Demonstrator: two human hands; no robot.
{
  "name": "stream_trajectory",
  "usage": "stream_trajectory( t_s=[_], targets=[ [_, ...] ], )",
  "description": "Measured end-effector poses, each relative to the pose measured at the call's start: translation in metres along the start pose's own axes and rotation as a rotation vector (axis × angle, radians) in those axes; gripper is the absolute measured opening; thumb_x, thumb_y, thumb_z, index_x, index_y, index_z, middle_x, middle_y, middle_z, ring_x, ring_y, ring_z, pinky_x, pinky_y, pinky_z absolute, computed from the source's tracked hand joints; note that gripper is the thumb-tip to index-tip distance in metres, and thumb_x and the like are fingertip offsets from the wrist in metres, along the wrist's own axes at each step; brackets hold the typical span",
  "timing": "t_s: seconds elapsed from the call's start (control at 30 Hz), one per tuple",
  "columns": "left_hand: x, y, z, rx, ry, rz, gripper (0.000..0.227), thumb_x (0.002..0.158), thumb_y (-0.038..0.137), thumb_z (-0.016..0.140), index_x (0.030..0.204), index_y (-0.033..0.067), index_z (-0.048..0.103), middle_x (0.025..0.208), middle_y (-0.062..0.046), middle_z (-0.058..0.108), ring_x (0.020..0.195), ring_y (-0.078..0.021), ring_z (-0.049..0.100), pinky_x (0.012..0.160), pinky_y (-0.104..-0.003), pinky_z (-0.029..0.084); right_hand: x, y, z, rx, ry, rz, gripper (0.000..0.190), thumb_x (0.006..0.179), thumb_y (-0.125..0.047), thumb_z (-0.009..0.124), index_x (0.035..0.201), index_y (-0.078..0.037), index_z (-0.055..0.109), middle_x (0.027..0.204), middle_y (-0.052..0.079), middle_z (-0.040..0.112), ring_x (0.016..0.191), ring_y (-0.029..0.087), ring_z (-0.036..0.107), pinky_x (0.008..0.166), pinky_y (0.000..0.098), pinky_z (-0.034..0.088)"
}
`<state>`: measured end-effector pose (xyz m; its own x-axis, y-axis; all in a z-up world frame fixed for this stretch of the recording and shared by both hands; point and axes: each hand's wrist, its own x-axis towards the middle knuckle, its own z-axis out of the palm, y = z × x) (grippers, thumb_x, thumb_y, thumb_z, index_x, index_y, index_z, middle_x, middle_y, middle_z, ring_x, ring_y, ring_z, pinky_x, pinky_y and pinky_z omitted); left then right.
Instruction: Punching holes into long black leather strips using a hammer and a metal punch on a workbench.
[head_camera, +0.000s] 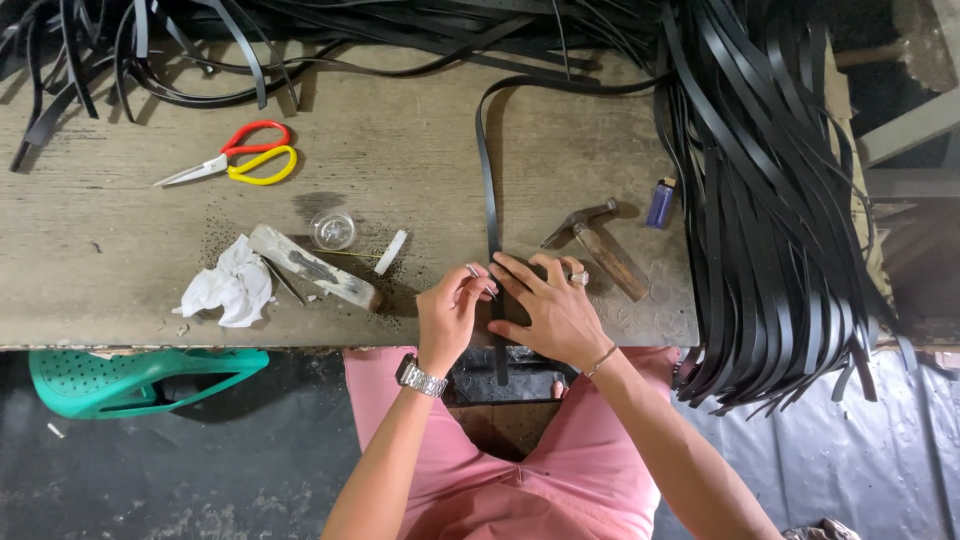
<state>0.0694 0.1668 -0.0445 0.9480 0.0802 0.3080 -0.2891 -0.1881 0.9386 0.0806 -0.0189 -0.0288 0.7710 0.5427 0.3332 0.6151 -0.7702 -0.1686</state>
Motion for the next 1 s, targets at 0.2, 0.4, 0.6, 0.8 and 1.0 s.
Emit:
stream_trajectory(
  t_s=[0.2, 0.4, 0.6, 0.8, 1.0],
  targets=[
    [0.001, 0.002, 0.0, 0.005, -0.001, 0.007, 0.011, 0.104, 0.013, 0.061, 0.101, 0.0066, 0.069, 0.081, -0.008, 0.079, 0.07, -0.0201, 0.078, 0.07, -0.032, 0.063, 0.0, -0.001, -0.001, -0.007, -0.002, 0.006, 0.073, 0.088, -0.073, 0.058, 0.136, -0.018, 0.062, 0.148, -0.008, 0.054, 0.122, 0.024, 0.045, 0.099, 0.0478, 0.027],
    [-0.001, -0.004, 0.003, 0.146, 0.025, 0.107, 0.007, 0.099, 0.011, 0.07, 0.093, 0.01, 0.073, 0.076, -0.003, 0.078, 0.07, -0.0182, 0.078, 0.069, -0.031, 0.062, 0.0, -0.001, -0.001, -0.002, -0.029, 0.016, 0.075, 0.087, -0.073, 0.056, 0.143, -0.022, 0.057, 0.152, -0.011, 0.05, 0.123, 0.023, 0.044, 0.1, 0.0477, 0.026],
    [-0.01, -0.029, 0.011, 0.318, 0.082, 0.224, 0.005, 0.092, 0.017, 0.08, 0.088, 0.0153, 0.077, 0.075, -0.001, 0.078, 0.07, -0.0209, 0.077, 0.067, -0.029, 0.06, -0.002, 0.0, 0.0, -0.019, -0.062, 0.029, 0.075, 0.088, -0.073, 0.053, 0.143, -0.023, 0.057, 0.154, -0.012, 0.048, 0.123, 0.023, 0.044, 0.098, 0.0473, 0.028],
    [-0.008, -0.029, 0.014, 0.347, 0.062, 0.385, 0.007, 0.09, 0.01, 0.081, 0.084, 0.0106, 0.076, 0.074, -0.002, 0.077, 0.067, -0.0217, 0.075, 0.065, -0.027, 0.06, -0.011, 0.026, 0.001, 0.121, 0.363, 0.075, 0.039, 0.09, -0.017, 0.067, 0.128, -0.007, 0.07, 0.124, 0.013, 0.07, 0.118, 0.031, 0.064, 0.105, 0.0451, 0.044],
    [-0.002, -0.035, 0.016, 0.431, 0.027, 0.51, 0.009, 0.089, 0.014, 0.081, 0.085, 0.0116, 0.074, 0.074, -0.004, 0.074, 0.066, -0.0232, 0.073, 0.063, -0.03, 0.06, -0.047, 0.075, 0.023, -0.493, 0.237, 0.414, 0.038, 0.098, -0.036, 0.064, 0.126, -0.01, 0.069, 0.106, 0.006, 0.06, 0.1, 0.024, 0.058, 0.085, 0.0391, 0.04]
  ],
)
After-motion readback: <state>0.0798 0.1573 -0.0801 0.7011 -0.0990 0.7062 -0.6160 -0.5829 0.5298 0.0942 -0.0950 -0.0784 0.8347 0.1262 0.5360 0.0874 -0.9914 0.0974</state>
